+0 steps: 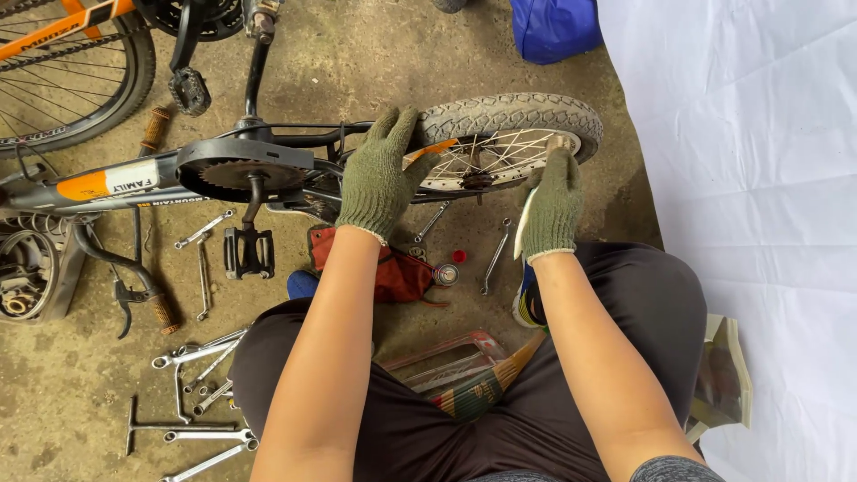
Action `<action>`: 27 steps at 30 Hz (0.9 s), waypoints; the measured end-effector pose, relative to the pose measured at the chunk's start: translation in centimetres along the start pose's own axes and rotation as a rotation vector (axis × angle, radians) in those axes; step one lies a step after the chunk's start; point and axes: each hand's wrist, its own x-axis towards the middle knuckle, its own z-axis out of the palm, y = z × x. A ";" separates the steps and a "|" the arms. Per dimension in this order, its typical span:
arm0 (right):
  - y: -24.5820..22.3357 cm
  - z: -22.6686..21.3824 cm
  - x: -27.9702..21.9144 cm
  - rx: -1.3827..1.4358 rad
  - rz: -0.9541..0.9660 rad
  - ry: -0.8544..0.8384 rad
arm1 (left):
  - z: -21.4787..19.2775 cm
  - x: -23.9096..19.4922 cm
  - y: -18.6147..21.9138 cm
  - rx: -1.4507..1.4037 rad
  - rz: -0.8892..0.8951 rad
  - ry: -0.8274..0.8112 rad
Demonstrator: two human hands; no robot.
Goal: The person scrubs the bicycle wheel spokes and rim with a brush, then sprays a cleaning agent onto the wheel. Finally, the person wipes the wheel and tire with a red cloth.
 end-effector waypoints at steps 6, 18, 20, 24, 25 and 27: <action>3.4 -1.8 1.6 -0.353 -0.221 -0.046 | 7.8 3.4 -5.1 0.211 -0.124 0.282; 3.4 1.0 0.5 -0.233 -0.372 -0.004 | 8.8 5.1 -6.6 0.466 -0.157 0.319; 6.0 -0.2 3.4 -0.399 -0.453 0.118 | 8.8 5.2 -6.4 0.481 -0.171 0.311; 7.2 -1.1 5.7 -0.651 -0.608 0.247 | 8.2 4.7 -5.6 0.443 -0.173 0.316; 5.3 0.1 4.0 -0.649 -0.607 0.247 | 8.0 4.6 -5.3 0.445 -0.172 0.315; 1.5 2.4 0.7 -0.925 -0.502 0.065 | 7.7 4.5 -4.8 0.399 -0.143 0.365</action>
